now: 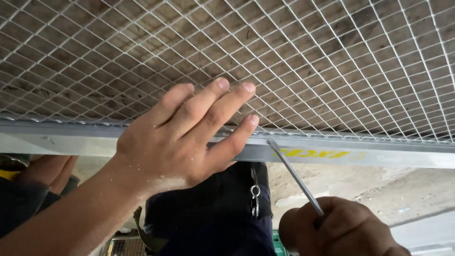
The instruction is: The person uses a screwdriver to tighten screws along the edge of a wire mesh panel attached to a metal frame. The left hand holds the mesh steady while the right hand turns the tool.
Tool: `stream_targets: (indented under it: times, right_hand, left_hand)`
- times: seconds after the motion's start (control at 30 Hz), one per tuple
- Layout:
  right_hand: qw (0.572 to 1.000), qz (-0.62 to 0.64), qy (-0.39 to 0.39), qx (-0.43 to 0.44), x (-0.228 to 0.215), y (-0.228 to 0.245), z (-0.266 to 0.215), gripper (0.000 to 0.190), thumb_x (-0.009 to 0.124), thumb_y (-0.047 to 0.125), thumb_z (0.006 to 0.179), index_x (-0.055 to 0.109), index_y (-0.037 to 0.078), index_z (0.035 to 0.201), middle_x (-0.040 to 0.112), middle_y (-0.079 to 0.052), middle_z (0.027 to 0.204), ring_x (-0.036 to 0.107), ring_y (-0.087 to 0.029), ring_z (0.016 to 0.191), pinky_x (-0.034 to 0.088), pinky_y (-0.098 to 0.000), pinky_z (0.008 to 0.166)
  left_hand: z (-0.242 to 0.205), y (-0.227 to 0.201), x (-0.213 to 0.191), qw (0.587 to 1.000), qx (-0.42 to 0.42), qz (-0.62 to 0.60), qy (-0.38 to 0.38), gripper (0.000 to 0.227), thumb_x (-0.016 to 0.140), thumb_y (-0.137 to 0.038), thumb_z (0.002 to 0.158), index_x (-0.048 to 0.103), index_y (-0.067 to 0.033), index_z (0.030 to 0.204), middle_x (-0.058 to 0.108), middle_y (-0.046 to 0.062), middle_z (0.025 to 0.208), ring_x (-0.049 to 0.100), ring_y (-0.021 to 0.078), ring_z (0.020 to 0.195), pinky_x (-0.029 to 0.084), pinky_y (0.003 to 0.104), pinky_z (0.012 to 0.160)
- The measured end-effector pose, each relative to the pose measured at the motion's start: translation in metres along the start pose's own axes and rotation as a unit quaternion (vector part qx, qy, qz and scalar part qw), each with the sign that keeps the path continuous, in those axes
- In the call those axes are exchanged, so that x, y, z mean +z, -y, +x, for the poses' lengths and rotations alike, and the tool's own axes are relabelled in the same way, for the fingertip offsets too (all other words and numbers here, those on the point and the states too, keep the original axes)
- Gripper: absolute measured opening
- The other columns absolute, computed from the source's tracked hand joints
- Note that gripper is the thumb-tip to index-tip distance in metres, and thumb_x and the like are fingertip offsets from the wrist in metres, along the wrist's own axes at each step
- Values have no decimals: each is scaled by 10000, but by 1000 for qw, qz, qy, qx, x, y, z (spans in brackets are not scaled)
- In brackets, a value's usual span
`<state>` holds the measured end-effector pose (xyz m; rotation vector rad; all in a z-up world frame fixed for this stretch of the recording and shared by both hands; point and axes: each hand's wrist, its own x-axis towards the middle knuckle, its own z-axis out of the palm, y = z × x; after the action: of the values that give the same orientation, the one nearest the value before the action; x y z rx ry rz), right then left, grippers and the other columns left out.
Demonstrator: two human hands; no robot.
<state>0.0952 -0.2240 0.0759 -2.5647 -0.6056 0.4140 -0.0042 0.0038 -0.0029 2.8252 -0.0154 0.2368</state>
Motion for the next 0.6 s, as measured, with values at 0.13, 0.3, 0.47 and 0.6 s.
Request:
stream_targets:
  times: [0.13, 0.3, 0.47, 0.6]
  right_hand:
    - [888, -418, 18, 191, 5, -1, -20, 255, 335, 50, 636, 120, 159, 719, 125, 42, 689, 127, -156, 628, 199, -302, 709]
    - [988, 142, -55, -20, 16, 9, -2, 220, 199, 51, 480, 59, 152, 617, 75, 52, 595, 15, -152, 505, 49, -306, 524]
    - [881, -390, 68, 258, 9, 39, 2, 299, 386, 49, 634, 119, 178, 597, 60, 96, 515, 13, -112, 407, 90, -276, 465]
    - [863, -450, 99, 205, 7, 8, -11, 214, 362, 56, 627, 187, 177, 650, 96, 65, 603, 138, -149, 623, 246, -320, 800]
  left_hand:
    - [-2, 1, -1, 1000, 4, 3, 4, 177, 668, -245, 1130, 635, -227, 1303, 677, 85, 1352, 664, 215, 1176, 564, 319, 887]
    - [-3, 1, 2, 1000, 5, 0, 5, 192, 678, -215, 1130, 631, -228, 1315, 664, 88, 1362, 665, 209, 1176, 565, 319, 895]
    - [-4, 1, 2, 1000, 2, 5, 0, 167, 650, -231, 1132, 634, -227, 1297, 686, 76, 1348, 672, 206, 1179, 572, 318, 901]
    - [-2, 3, 3, 1000, 10, 6, 9, 203, 677, -218, 1145, 608, -216, 1336, 656, 90, 1378, 654, 219, 1213, 572, 325, 917]
